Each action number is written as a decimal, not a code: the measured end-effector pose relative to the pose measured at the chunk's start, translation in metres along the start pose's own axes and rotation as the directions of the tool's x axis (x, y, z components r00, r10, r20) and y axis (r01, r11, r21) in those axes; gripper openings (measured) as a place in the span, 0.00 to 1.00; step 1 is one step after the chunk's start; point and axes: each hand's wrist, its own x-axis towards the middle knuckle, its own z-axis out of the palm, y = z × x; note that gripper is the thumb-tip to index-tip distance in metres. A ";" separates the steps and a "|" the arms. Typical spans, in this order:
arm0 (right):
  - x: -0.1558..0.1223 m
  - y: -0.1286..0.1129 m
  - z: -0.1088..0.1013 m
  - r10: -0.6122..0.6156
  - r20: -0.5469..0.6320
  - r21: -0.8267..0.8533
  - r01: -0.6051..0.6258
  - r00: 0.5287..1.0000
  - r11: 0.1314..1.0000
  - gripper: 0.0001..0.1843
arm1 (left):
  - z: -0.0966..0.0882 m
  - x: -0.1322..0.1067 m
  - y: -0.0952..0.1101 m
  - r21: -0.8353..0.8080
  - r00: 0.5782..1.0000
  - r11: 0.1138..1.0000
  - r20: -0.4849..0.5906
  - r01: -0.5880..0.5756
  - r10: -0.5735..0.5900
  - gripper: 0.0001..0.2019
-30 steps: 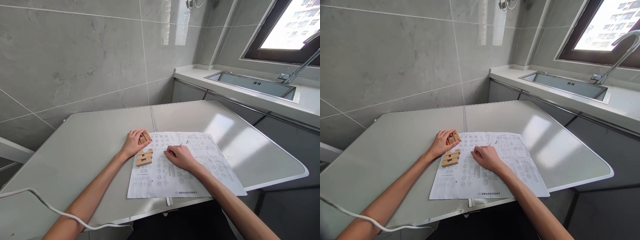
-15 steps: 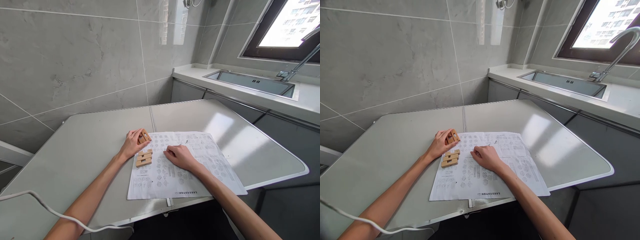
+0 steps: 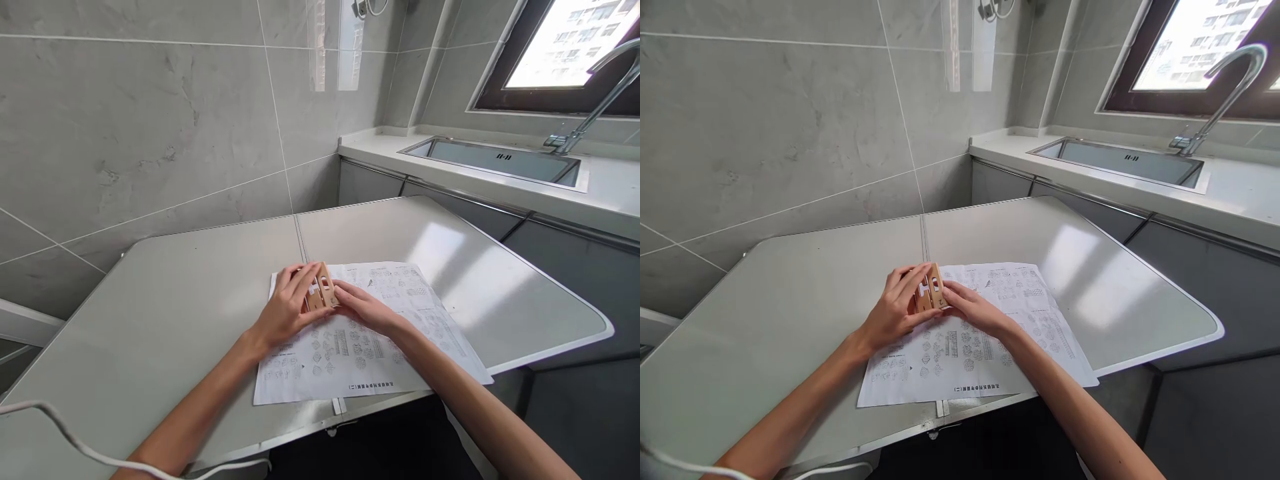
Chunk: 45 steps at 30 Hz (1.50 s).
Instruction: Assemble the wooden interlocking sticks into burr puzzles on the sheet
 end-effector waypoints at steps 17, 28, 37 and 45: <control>0.001 0.010 -0.016 0.225 -0.085 0.335 -0.184 0.971 0.924 0.08 | 0.045 0.006 0.026 -0.254 0.994 0.963 0.076 0.093 -0.076 0.47; -0.001 0.006 -0.016 0.179 -0.047 0.342 -0.152 0.983 0.927 0.15 | 0.048 0.000 0.028 -0.232 0.966 0.945 -0.061 0.232 -0.252 0.34; 0.004 0.011 -0.021 0.143 -0.202 0.348 -0.066 0.969 0.935 0.12 | 0.037 0.004 0.030 -0.297 0.921 0.873 0.088 0.387 -0.378 0.19; 0.007 0.006 -0.024 0.096 -0.316 0.282 -0.004 0.944 0.960 0.16 | 0.019 0.006 0.040 -0.533 0.876 0.712 0.129 0.457 -0.465 0.18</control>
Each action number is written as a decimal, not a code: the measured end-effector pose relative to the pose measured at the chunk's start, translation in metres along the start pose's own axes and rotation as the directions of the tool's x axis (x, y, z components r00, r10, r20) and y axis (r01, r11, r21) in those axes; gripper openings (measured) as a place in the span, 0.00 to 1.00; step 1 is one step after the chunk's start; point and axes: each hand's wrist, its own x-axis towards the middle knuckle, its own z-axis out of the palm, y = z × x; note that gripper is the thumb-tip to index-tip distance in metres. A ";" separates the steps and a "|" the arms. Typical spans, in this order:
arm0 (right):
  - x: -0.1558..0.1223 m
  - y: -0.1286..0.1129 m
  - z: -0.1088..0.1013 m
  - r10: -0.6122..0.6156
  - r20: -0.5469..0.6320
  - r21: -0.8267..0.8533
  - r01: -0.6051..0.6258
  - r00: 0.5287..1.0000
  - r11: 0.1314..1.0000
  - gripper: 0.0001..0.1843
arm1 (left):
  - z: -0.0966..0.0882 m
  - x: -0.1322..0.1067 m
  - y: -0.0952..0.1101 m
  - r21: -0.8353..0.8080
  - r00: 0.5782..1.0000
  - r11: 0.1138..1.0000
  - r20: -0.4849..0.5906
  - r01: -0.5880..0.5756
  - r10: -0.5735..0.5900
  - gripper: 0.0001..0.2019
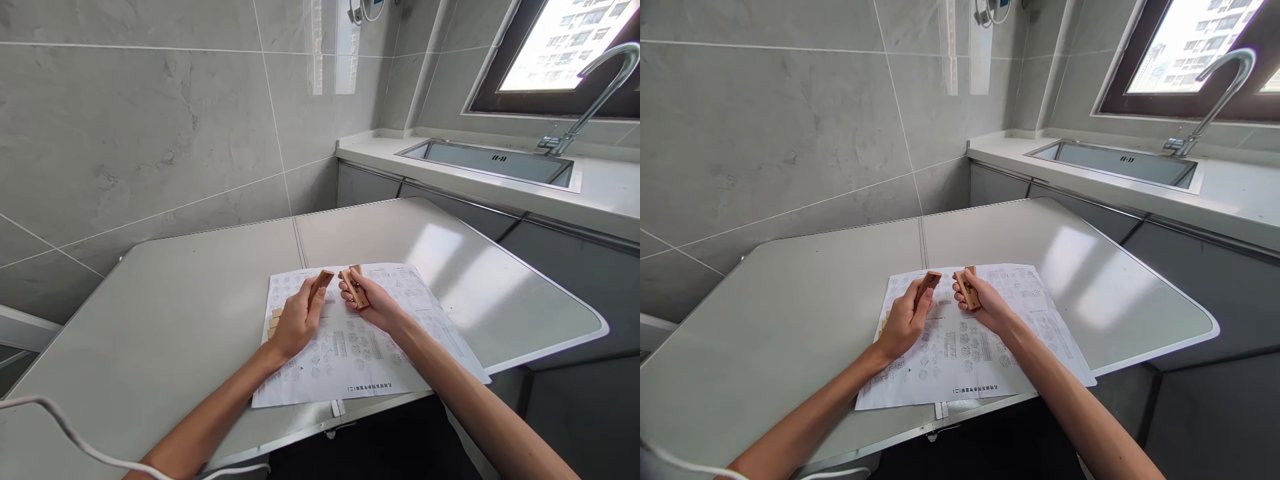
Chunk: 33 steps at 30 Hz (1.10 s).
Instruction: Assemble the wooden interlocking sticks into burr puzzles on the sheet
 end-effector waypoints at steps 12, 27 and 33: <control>-0.008 -0.004 0.010 -0.055 -0.038 -0.290 0.042 0.998 0.956 0.29 | 0.027 -0.012 -0.003 -0.363 0.937 0.900 0.328 0.241 -0.119 0.18; 0.005 0.014 -0.006 -0.366 -0.147 -0.706 0.162 0.919 0.690 0.19 | 0.031 -0.011 -0.014 -0.519 0.946 0.800 0.271 0.300 -0.179 0.18; 0.006 0.015 -0.006 -0.372 -0.150 -0.667 0.184 0.916 0.722 0.19 | 0.032 -0.011 -0.017 -0.544 0.945 0.784 0.281 0.300 -0.167 0.18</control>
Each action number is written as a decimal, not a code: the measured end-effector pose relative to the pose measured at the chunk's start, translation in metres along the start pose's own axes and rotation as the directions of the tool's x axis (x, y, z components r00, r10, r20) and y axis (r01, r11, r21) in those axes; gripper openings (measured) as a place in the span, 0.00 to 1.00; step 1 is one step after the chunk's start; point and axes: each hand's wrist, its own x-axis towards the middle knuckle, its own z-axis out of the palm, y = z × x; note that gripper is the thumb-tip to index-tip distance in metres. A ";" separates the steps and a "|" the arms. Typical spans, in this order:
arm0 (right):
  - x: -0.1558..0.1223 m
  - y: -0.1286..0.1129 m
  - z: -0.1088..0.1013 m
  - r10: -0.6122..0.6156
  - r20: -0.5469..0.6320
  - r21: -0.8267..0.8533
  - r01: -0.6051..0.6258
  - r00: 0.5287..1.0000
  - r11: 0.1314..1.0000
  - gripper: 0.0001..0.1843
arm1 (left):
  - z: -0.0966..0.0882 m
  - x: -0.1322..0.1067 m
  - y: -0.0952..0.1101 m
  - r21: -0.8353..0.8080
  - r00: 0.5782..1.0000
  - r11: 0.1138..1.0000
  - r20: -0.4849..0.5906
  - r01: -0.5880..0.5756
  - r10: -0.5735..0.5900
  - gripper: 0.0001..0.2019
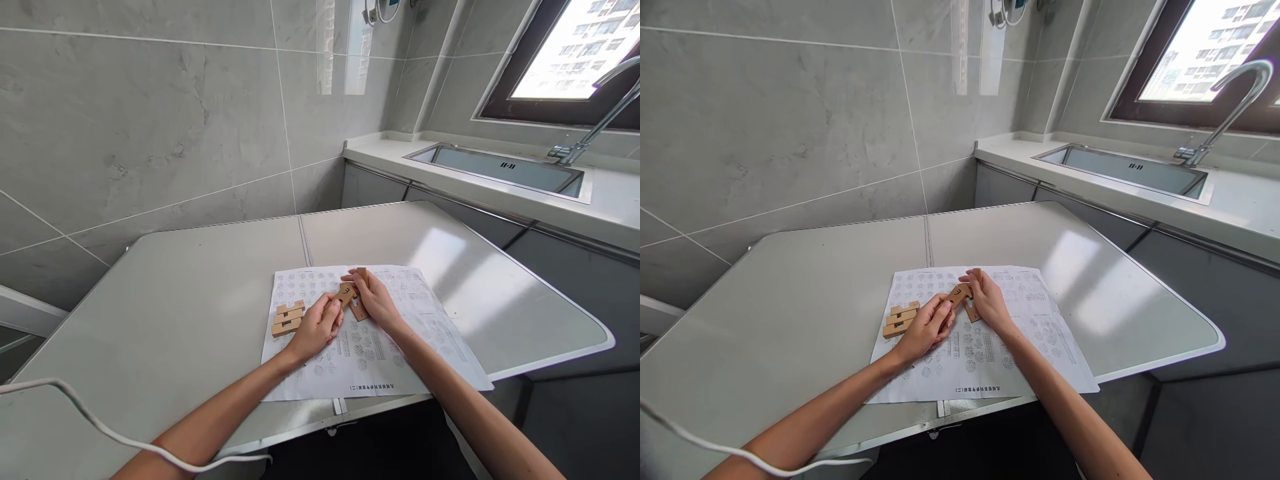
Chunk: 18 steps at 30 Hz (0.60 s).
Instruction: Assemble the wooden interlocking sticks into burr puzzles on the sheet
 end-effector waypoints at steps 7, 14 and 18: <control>0.001 0.005 -0.001 -0.005 -0.013 0.040 0.006 1.000 0.999 0.20 | 0.000 -0.001 0.002 0.040 1.000 0.999 0.010 -0.005 0.005 0.20; -0.003 -0.006 0.000 -0.039 -0.050 0.141 0.046 0.998 0.989 0.25 | 0.001 -0.001 0.005 0.042 1.000 0.999 0.004 -0.010 0.010 0.20; -0.008 -0.021 -0.003 -0.049 -0.021 0.255 0.053 0.999 0.965 0.29 | 0.003 -0.001 0.006 0.074 0.999 0.996 0.023 -0.051 0.049 0.20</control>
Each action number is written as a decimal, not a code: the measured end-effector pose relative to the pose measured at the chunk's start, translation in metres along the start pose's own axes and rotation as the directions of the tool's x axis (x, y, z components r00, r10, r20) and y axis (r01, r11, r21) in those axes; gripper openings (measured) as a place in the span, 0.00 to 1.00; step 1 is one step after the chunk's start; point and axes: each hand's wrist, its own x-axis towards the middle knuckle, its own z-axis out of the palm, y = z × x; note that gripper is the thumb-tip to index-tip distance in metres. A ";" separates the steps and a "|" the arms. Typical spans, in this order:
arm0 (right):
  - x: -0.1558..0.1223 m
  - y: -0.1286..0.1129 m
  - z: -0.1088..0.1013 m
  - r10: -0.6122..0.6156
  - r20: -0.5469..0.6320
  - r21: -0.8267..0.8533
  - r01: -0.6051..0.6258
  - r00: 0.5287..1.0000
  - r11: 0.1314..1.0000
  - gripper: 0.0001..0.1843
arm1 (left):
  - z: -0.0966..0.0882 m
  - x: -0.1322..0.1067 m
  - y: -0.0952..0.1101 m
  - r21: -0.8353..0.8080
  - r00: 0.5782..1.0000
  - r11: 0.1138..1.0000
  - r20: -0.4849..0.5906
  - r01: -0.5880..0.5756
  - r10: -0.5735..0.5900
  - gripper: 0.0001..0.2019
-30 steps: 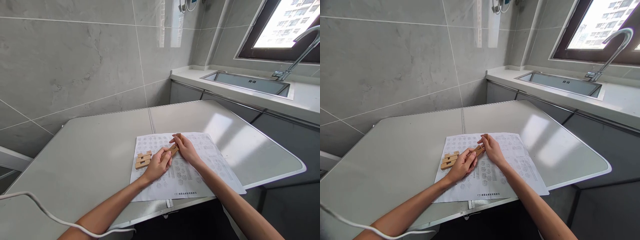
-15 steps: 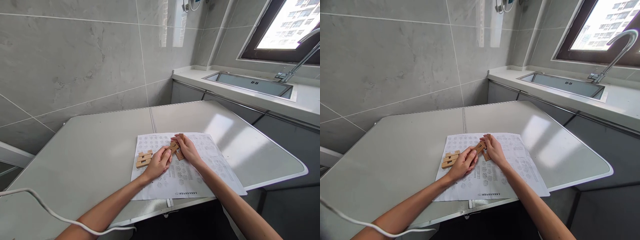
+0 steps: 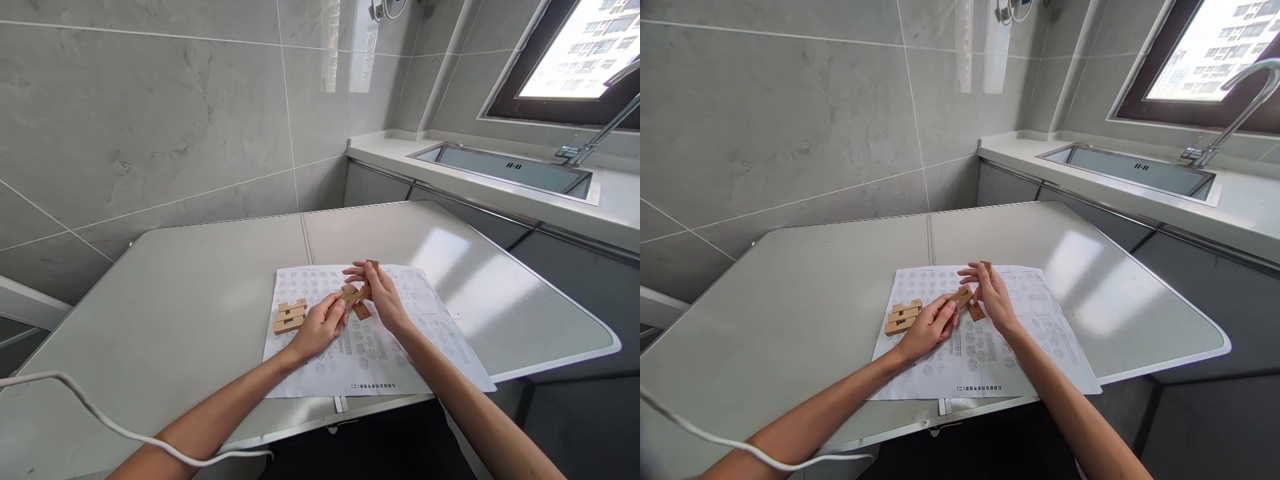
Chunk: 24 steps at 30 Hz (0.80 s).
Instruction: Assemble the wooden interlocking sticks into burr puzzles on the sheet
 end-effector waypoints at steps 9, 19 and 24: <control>-0.009 -0.006 0.003 0.161 0.370 0.012 -0.178 0.915 0.984 0.36 | -0.001 0.000 -0.009 0.156 0.999 0.987 -0.037 -0.027 0.033 0.19; -0.010 -0.006 0.001 0.115 0.356 -0.008 -0.120 0.928 0.993 0.37 | 0.003 -0.002 -0.007 0.360 0.989 0.931 -0.103 -0.063 0.106 0.17; -0.012 -0.008 0.000 0.081 0.313 -0.037 -0.073 0.946 0.997 0.38 | 0.003 -0.002 -0.009 0.375 0.989 0.926 -0.111 -0.050 0.099 0.19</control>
